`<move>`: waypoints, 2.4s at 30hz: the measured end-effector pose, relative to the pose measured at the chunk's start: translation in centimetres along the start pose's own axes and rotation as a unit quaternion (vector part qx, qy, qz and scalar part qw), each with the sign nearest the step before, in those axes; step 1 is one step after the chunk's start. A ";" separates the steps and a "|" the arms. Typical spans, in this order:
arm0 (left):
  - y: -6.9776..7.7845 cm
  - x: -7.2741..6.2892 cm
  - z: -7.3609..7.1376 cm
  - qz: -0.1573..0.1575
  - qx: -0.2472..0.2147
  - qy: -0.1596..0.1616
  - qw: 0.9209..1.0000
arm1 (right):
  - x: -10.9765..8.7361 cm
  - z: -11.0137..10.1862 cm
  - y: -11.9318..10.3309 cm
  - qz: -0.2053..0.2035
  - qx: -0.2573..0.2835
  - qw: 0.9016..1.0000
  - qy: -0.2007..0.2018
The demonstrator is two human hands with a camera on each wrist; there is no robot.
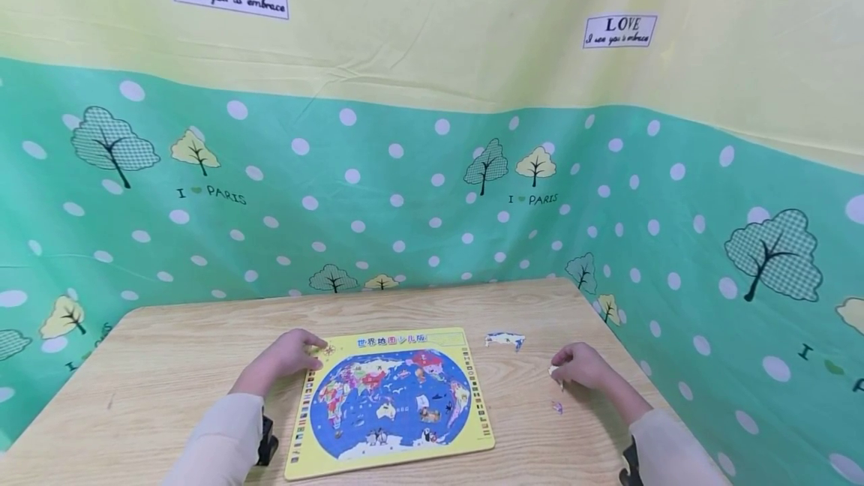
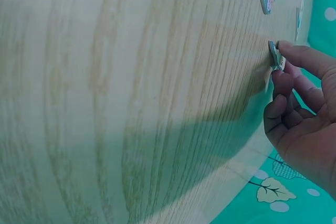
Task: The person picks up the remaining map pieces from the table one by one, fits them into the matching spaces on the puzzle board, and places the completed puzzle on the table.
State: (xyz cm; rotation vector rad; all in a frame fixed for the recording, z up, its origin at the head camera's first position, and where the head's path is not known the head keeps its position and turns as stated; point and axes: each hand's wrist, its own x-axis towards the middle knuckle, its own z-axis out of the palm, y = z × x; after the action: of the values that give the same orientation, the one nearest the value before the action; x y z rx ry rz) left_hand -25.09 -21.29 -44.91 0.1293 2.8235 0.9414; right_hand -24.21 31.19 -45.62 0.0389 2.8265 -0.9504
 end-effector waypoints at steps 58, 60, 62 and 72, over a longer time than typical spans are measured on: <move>-0.3 0.3 0.1 -0.010 -0.003 0.002 1.000 | 0.5 -0.3 -1.8 0.005 0.087 0.996 0.003; -0.3 0.3 0.1 -0.009 -0.001 0.002 1.000 | 0.6 -0.2 -1.8 0.005 0.093 0.996 0.003; -0.3 0.3 0.1 -0.007 0.001 0.002 1.000 | 0.7 -0.2 -1.8 -0.002 0.095 0.995 0.005; -0.1 0.2 0.0 -0.012 -0.002 0.003 1.000 | 1.0 0.1 -2.5 -0.009 0.119 0.993 0.001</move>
State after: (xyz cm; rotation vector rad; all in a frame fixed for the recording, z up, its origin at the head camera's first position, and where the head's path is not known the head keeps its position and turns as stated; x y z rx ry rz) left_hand -25.28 -21.30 -44.99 0.0922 2.8220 0.9439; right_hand -25.38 29.10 -44.38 0.0437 2.7017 -1.2873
